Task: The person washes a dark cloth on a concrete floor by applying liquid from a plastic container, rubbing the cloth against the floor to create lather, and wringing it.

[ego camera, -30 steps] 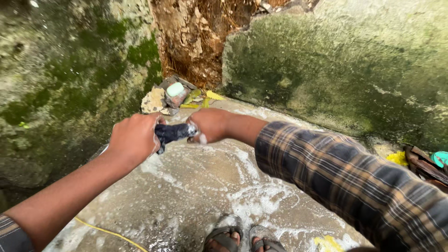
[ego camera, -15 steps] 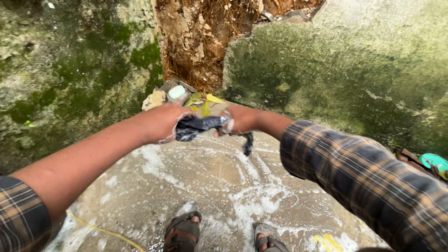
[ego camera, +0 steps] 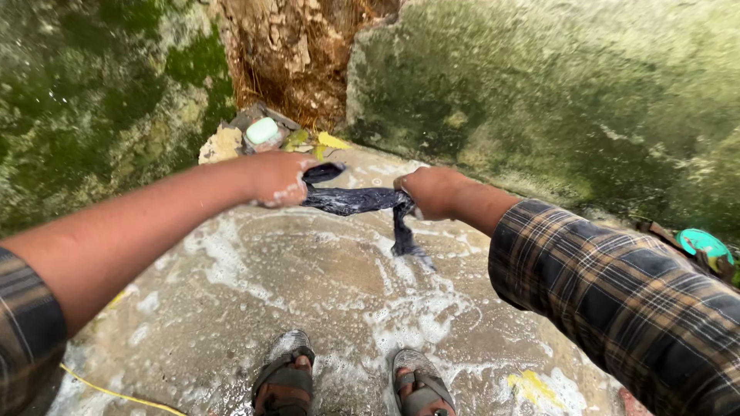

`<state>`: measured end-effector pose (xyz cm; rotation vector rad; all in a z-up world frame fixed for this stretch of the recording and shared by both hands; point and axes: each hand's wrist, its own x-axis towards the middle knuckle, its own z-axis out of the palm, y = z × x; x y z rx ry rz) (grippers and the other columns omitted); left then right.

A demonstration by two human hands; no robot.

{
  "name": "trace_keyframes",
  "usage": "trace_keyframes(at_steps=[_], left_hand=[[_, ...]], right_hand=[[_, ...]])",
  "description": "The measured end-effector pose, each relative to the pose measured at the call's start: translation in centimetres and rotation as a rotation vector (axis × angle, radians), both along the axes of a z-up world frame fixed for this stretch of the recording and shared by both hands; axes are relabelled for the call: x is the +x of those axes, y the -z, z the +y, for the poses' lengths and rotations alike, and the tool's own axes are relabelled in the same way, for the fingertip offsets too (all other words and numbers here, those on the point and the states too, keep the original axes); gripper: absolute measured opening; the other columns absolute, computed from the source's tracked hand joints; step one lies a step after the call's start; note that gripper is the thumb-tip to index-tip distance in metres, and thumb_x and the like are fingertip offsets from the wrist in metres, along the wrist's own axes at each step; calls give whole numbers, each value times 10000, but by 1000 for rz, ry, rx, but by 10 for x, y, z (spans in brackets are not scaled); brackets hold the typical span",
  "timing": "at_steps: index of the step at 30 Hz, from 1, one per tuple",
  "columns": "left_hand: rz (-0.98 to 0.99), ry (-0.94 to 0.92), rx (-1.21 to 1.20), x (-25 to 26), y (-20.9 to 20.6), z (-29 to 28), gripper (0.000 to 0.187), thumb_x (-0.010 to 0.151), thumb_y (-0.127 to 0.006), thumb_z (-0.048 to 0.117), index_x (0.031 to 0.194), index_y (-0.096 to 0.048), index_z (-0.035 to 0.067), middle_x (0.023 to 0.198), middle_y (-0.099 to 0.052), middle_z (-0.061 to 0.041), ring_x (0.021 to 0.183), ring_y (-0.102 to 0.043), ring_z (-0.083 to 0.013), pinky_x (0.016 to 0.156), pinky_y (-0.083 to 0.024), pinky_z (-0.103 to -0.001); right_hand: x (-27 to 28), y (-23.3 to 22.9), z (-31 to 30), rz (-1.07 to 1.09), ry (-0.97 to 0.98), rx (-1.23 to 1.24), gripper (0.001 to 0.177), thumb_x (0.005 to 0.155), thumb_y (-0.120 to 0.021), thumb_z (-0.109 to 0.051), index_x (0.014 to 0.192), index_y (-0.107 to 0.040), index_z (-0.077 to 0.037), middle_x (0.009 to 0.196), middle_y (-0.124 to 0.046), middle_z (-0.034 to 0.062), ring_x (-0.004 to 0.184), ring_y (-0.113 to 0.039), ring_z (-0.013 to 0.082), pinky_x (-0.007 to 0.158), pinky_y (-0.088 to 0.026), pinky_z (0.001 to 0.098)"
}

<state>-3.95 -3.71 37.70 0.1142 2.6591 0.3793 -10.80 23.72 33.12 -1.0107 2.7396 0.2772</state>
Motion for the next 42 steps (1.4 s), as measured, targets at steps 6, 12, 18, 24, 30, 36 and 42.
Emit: trace_keyframes(at_steps=[6,12,18,24,30,36,42], left_hand=[[-205,1,-127,-67,43,-61,580,878,-562,125,1457,-573,155,1364,-677,-192,1071,-713,-333,903,-603,-472],[-137,182,192,-91,72,-35,857,830,-769,486,1548,-405,193,1568,-395,-185,1407,-431,-397,1127,-401,-528],[-311,17,1137,-89,158,13,984,556,-927,84,1403,-429,103,1227,-659,-180,1058,-701,-311,868,-661,-387],[59,-57,805,-107,201,-10,452,716,-874,85,1126,-689,41,904,-763,-93,781,-717,-194,648,-572,-314],[392,-166,820,-115,211,-15,418,699,-845,18,1079,-668,35,978,-744,-109,872,-683,-147,766,-527,-287],[197,-631,1817,-119,199,-3,449,819,-566,-93,1238,-516,61,1021,-615,-116,811,-632,-158,686,-568,-280],[286,-920,1904,-130,212,1,443,865,-561,-46,1272,-528,128,1046,-524,-88,844,-531,-148,678,-533,-257]], right_hand=[[-36,27,-3,-413,37,-202,505,698,-836,-241,1131,-674,-39,1096,-733,202,1038,-700,347,912,-538,468],[-39,70,-36,-841,252,-479,671,689,-744,-508,1193,-660,-73,1130,-720,169,1031,-697,344,918,-564,520],[-66,76,-70,-941,163,-614,385,786,-711,-238,1073,-737,18,971,-766,209,810,-638,355,659,-499,463],[-94,110,-69,-940,297,-606,323,788,-733,-141,1091,-669,-52,986,-752,155,868,-691,269,732,-581,410],[-113,136,-72,-880,214,-528,403,829,-752,-250,1172,-666,-57,1023,-742,72,1019,-680,214,936,-479,419],[-105,135,-107,-1299,364,-1084,872,720,-734,-208,1475,-308,-111,1193,-663,193,1098,-660,362,945,-576,491],[-69,173,-157,-1398,970,-1730,889,722,-726,-149,1413,-172,-226,1233,-615,175,1095,-676,378,900,-640,500]])
